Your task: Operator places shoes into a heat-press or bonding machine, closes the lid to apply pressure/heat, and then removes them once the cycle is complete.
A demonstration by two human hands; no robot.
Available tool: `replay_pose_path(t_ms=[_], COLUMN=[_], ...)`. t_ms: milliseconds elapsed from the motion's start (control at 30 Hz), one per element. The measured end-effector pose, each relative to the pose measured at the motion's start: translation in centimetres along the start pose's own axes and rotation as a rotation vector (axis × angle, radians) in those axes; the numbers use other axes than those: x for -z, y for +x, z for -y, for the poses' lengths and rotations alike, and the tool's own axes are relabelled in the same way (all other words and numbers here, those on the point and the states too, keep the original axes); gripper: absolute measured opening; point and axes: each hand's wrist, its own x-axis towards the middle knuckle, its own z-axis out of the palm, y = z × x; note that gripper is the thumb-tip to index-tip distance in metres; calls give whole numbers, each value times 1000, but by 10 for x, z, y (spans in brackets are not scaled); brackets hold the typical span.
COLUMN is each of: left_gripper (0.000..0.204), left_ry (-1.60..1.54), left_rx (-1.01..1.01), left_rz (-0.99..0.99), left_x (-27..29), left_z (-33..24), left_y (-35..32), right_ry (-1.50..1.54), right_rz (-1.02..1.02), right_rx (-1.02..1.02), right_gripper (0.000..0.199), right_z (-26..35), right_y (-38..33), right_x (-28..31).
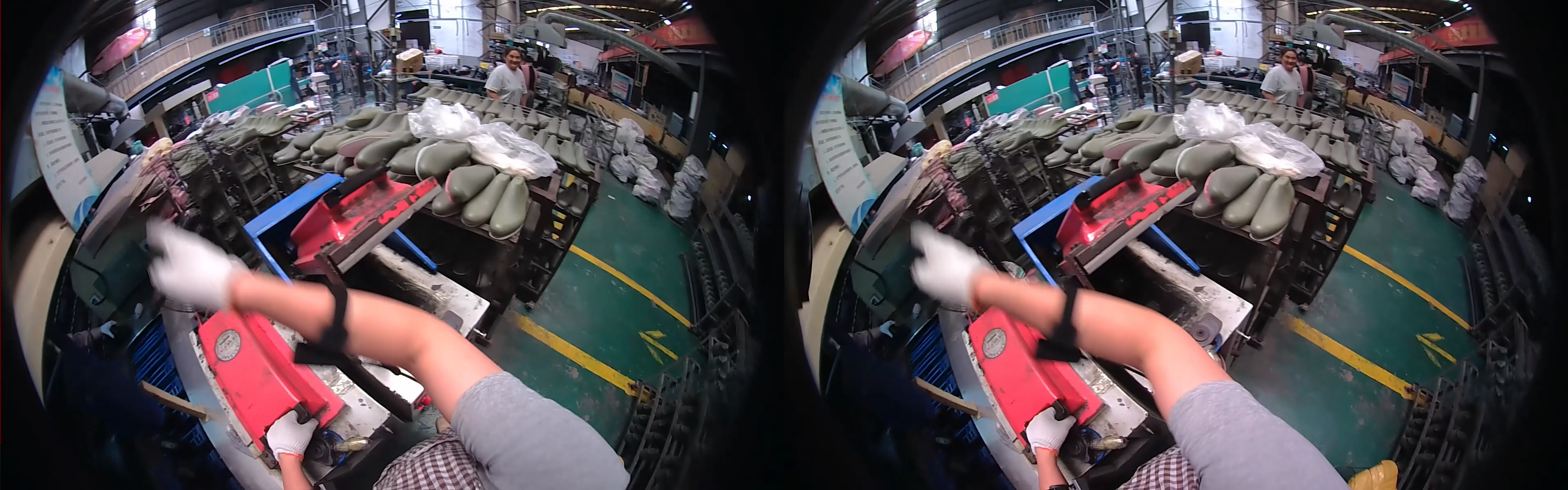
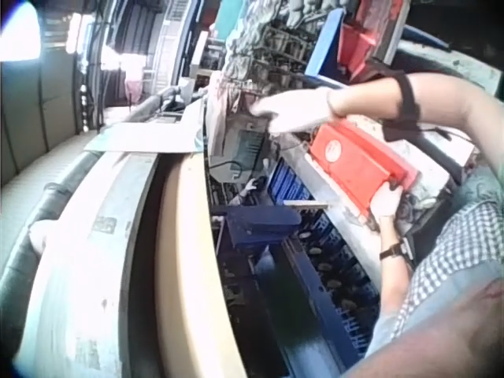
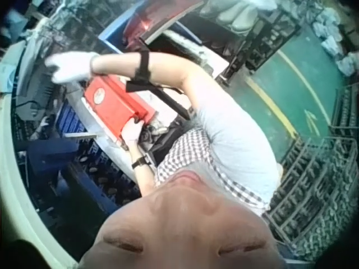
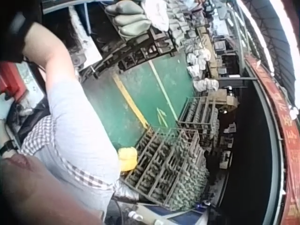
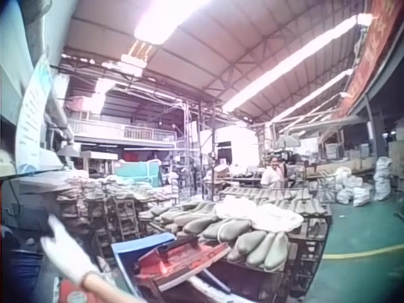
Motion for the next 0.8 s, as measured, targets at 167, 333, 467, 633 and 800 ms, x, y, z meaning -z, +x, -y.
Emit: replay_pose_path(t_ms=[167,333,467,633,800], left_gripper=[44,45,44,42,42], left_ry=[-64,-55,-85,-100,-80], left_rx=[21,26,9,-8,-6], left_rz=[3,28,6,-22,-27], left_x=[-3,-2,1,3,5], left_z=[2,1,-1,-4,-5], left_y=[0,-1,-2,-5,-6], right_ry=[68,68,-36,-61,-63], right_rz=[658,1016,1060,1057,1141], right_rx=[-283,-761,-840,-899,-912], right_gripper=[24,33,34,44,55], right_z=[-34,-57,-62,-63,-70], right_y=[-211,-312,-357,-394,-416], right_x=[26,43,49,40,12])
